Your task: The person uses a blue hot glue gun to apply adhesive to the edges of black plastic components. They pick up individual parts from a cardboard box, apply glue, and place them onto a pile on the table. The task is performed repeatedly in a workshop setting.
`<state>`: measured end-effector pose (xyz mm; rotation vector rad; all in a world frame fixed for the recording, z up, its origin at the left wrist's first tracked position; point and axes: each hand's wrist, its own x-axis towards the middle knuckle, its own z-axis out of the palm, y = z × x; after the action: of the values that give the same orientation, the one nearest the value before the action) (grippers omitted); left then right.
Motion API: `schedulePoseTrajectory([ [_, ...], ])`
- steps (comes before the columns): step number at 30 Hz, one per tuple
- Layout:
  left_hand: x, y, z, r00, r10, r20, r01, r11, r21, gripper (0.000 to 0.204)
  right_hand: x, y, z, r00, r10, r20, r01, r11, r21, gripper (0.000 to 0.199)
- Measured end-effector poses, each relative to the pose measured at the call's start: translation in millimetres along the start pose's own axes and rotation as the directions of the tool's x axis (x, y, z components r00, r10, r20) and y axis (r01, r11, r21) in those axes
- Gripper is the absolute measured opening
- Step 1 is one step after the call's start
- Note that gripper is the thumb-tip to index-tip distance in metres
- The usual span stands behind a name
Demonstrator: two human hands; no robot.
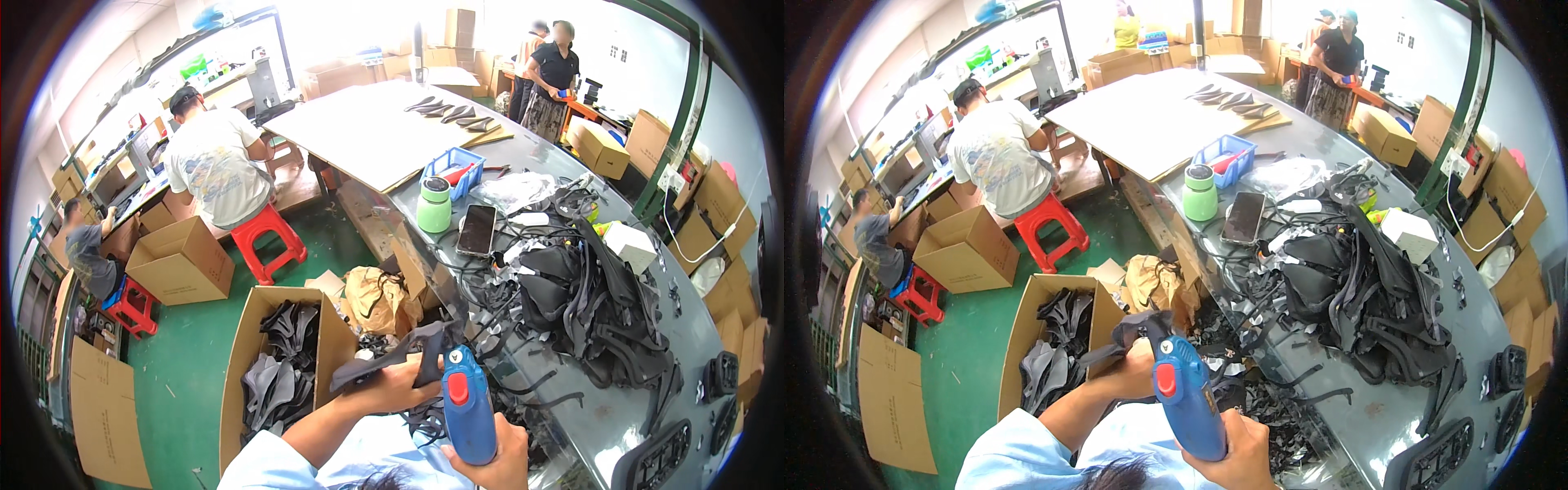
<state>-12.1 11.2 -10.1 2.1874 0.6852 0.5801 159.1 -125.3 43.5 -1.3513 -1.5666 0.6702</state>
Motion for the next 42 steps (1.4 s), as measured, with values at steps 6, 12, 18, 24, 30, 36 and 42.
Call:
schedulePoseTrajectory([
  [6, -4, 0, 9, 0.980, -0.068, 0.189, 0.090, 0.990, -0.110, 0.022, 1, -5, -3, 0.999, -0.033, -0.025, 0.033, 0.999, 0.016, 0.041],
  [12, -7, 27, 15, 0.951, -0.054, 0.303, 0.294, 0.456, -0.840, 0.027, 6, 10, 11, 0.968, 0.007, -0.253, -0.022, 0.998, -0.058, 0.040],
  [18, 24, 34, 28, 0.898, -0.198, -0.393, -0.406, -0.026, -0.914, 0.053, 1, 4, 17, 0.996, -0.068, 0.054, 0.064, 0.996, 0.070, 0.038],
  [24, 15, 43, 2, 0.684, -0.465, -0.562, -0.398, 0.407, -0.822, 0.024, -13, 16, 16, 0.999, -0.040, -0.002, 0.039, 0.992, -0.123, 0.045],
  [30, 0, 37, -8, 0.826, -0.218, -0.520, -0.420, 0.378, -0.825, 0.036, -21, 25, 11, 0.996, 0.015, -0.090, -0.041, 0.956, -0.292, 0.039],
  [36, -2, 29, -7, 0.844, -0.144, -0.517, -0.394, 0.487, -0.779, 0.036, -20, 23, 11, 0.996, -0.041, -0.080, 0.014, 0.951, -0.310, 0.033],
  [42, -7, 37, -14, 0.867, -0.139, -0.478, -0.297, 0.626, -0.721, 0.031, -17, 21, 9, 0.995, -0.080, -0.065, 0.053, 0.937, -0.346, 0.031],
])
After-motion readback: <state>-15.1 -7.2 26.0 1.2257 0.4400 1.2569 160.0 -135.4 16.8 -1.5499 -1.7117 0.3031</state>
